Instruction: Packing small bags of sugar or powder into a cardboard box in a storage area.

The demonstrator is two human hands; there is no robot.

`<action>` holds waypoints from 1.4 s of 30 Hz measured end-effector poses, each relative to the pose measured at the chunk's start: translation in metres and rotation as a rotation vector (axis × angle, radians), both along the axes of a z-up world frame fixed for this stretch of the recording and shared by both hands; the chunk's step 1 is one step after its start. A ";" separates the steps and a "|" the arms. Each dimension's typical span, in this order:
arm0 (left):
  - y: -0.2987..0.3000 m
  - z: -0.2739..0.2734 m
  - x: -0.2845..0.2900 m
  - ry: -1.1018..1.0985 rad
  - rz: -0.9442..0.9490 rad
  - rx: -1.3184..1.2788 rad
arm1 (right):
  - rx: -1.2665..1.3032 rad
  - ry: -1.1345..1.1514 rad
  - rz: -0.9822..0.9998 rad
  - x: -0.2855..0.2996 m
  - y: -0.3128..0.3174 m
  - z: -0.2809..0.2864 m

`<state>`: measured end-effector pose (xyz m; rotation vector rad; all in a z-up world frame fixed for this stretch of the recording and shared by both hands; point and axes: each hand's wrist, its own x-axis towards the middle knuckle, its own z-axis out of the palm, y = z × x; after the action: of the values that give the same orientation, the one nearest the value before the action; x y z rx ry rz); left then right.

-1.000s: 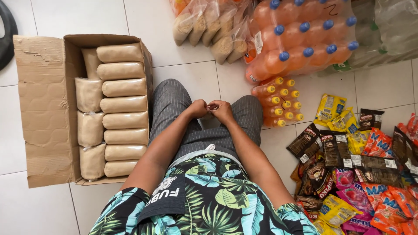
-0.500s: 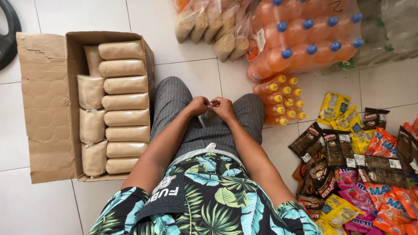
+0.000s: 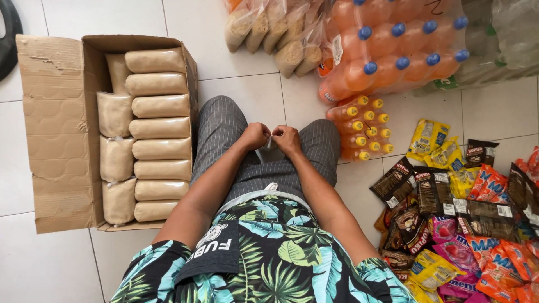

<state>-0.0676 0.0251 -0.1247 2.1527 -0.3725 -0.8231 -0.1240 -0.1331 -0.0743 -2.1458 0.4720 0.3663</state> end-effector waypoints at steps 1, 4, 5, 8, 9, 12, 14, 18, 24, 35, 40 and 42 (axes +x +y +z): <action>-0.002 -0.007 0.001 -0.001 0.001 0.000 | 0.000 -0.001 0.001 0.002 0.000 0.001; 0.000 -0.023 0.001 0.013 0.007 -0.023 | -0.068 0.014 0.026 0.001 0.004 0.003; 0.000 -0.026 0.003 0.018 0.000 -0.030 | -0.103 0.008 0.050 0.002 0.005 0.004; -0.001 -0.033 0.004 0.077 0.007 -0.057 | -0.137 -0.008 0.077 -0.001 0.003 0.001; -0.002 -0.036 0.005 0.130 0.023 -0.072 | -0.131 -0.020 0.081 -0.002 0.001 0.000; -0.003 -0.051 0.007 0.303 0.127 -0.128 | -0.065 -0.058 0.082 -0.002 -0.003 -0.007; -0.003 -0.040 0.012 0.353 0.139 -0.119 | -0.038 -0.065 0.085 0.000 -0.004 -0.008; -0.001 -0.034 0.017 0.509 0.129 -0.113 | 0.016 -0.083 0.077 -0.002 -0.003 -0.004; 0.003 0.000 0.023 0.615 0.116 -0.099 | 0.035 -0.109 0.077 -0.003 -0.004 -0.006; 0.001 0.009 0.025 0.485 -0.103 0.025 | 0.026 -0.144 0.108 -0.007 -0.002 0.006; 0.002 -0.015 0.024 0.560 -0.036 -0.083 | 0.066 -0.163 0.107 -0.004 -0.002 0.007; 0.002 -0.026 0.022 0.593 0.034 -0.103 | 0.085 -0.173 0.072 -0.003 -0.002 0.001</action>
<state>-0.0457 0.0266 -0.1510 1.7122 -0.0681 -1.3336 -0.1272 -0.1354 -0.0729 -2.0937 0.2768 0.2334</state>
